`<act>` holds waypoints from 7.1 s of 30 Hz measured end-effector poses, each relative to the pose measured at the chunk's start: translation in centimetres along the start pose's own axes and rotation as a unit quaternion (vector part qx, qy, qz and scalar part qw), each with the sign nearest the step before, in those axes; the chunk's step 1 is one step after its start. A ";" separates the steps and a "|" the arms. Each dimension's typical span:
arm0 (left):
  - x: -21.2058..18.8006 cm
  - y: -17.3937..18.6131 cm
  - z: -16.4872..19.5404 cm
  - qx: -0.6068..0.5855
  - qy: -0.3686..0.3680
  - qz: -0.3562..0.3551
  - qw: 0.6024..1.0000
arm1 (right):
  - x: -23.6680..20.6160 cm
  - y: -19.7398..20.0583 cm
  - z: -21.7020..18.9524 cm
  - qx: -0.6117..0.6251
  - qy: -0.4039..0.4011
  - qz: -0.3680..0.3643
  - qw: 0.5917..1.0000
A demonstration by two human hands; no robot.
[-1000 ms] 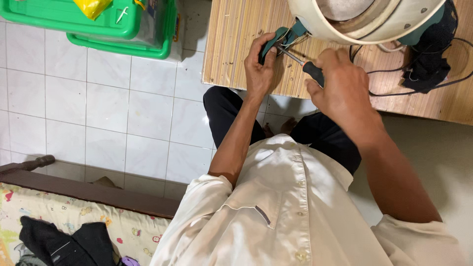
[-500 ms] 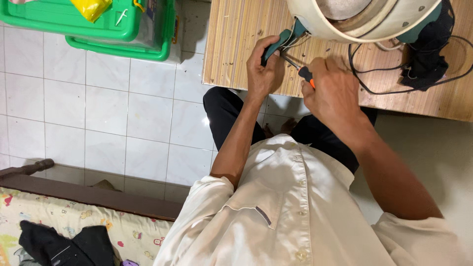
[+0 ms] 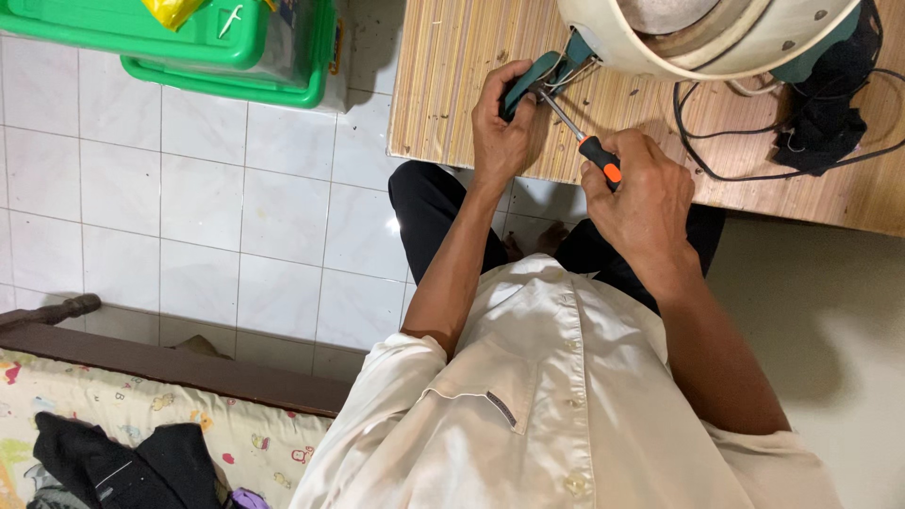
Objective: The person sits on the floor and repairs a small electric appliance, using a screwdriver to unscrew and open a green plastic component attached to the appliance base, handling small internal parts and wires, then reassembling the component and reattaching it to the appliance.
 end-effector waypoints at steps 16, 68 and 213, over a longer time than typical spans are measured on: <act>0.0 -0.2 -0.2 0.022 -0.002 -0.001 1.000 | 0.2 0.1 0.8 0.026 -0.013 -0.004 1.000; 0.0 -0.4 0.2 0.038 -0.032 -0.009 0.999 | -1.0 -6.3 5.9 0.234 -0.226 -0.133 0.936; 1.2 -1.0 0.8 -0.046 0.038 -0.065 0.996 | 6.1 -5.4 3.2 0.068 0.049 -0.089 0.993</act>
Point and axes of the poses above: each hand's wrist, its own x-axis towards the middle knuckle, its own y-axis out of the back of the hand, z = x × y, the point moved 5 cm from there along x, towards the middle knuckle, and after that the axes turned 10 degrees about -y, right-handed, at the moved point
